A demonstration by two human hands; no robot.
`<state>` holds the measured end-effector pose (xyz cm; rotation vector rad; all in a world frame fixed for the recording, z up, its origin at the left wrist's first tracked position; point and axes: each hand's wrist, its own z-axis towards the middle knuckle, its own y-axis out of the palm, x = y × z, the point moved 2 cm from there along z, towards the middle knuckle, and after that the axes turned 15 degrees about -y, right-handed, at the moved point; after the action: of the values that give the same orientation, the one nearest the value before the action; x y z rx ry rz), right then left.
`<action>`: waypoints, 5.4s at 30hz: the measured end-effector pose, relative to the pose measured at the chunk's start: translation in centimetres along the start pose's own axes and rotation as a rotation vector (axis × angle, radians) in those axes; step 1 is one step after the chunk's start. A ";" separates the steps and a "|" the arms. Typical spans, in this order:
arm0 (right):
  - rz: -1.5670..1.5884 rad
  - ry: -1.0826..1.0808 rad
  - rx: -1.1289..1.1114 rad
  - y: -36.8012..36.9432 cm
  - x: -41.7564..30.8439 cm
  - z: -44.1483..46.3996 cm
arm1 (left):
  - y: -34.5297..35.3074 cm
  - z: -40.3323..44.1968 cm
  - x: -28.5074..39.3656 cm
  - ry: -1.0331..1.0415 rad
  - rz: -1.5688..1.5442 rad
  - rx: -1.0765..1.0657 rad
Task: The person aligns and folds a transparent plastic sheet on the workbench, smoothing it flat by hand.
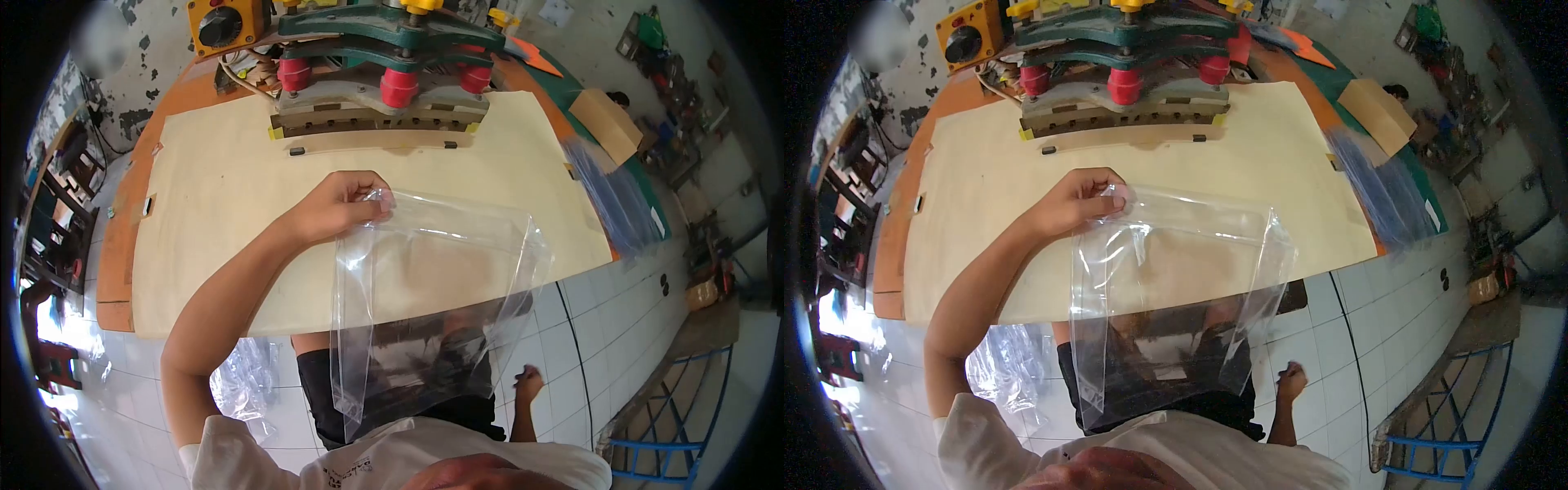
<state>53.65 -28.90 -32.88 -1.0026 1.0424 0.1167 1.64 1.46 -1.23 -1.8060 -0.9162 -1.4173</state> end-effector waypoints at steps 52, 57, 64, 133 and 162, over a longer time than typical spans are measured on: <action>-0.161 -1.729 -0.141 14.8 -52.1 15.9 | -0.6 -0.4 1.2 -0.155 -0.102 -0.036; -0.219 -1.755 -0.132 15.4 -51.8 16.5 | -0.5 -0.4 1.0 -0.141 -0.128 -0.051; -0.190 -1.798 -0.065 14.7 -52.4 15.5 | -0.5 -0.4 1.1 -0.140 -0.118 -0.049; -0.041 -1.843 -0.078 14.8 -52.4 15.6 | -0.3 -0.4 1.3 -0.131 -0.112 -0.055; 0.008 -1.689 -0.229 14.7 -52.3 15.8 | -0.5 -0.4 1.1 -0.123 -0.065 -0.074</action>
<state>28.29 9.87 -0.36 -0.7201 -0.5320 0.9180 1.19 1.52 -0.01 -1.9527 -1.0052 -1.4088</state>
